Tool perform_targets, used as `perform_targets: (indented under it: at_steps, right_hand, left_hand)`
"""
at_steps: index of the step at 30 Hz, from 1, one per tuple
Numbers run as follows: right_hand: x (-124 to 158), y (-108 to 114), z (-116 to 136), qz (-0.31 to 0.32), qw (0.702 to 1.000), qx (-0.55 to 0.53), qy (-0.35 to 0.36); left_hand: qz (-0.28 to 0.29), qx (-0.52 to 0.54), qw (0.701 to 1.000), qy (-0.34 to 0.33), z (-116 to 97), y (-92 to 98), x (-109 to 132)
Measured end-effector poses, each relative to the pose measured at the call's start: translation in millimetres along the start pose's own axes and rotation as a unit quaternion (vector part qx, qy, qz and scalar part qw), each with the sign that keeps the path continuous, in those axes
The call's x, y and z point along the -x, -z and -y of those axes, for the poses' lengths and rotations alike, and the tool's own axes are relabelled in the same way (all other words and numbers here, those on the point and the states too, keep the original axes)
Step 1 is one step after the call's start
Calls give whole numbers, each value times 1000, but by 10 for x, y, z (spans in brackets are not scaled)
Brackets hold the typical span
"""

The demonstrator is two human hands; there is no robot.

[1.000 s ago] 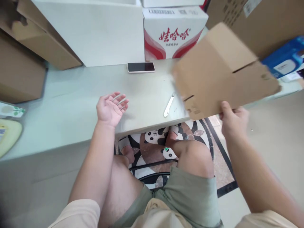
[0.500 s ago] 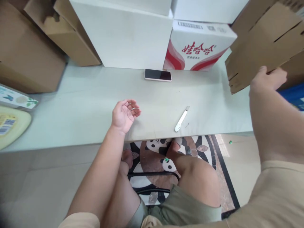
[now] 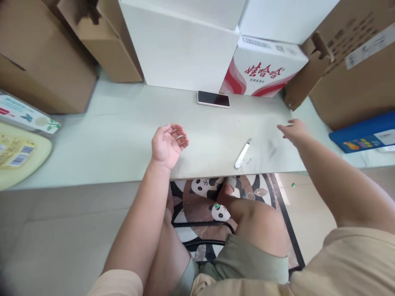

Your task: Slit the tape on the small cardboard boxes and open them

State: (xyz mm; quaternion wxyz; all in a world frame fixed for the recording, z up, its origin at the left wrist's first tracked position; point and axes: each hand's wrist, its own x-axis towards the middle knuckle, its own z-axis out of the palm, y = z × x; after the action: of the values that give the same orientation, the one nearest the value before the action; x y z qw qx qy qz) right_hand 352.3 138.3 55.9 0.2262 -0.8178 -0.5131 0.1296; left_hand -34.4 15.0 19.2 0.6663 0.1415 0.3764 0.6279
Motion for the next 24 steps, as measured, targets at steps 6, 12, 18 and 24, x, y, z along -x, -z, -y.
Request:
perform_targets:
  at_steps: [6, 12, 18, 24]
  right_hand:
    - [557, -56, 575, 66, 983, 76, 153]
    - [966, -622, 1416, 147, 912, 89, 372]
    - [1272, -1441, 2623, 172, 826, 69, 533]
    - [1631, -1809, 4000, 186, 857, 33, 480]
  left_hand:
    - [-1, 35, 999, -6, -50, 53, 152]
    - [-21, 77, 996, -38, -216, 204, 217]
    - [-14, 122, 991, -44, -322, 284, 193]
    - [-12, 202, 978, -41, -455, 366, 149]
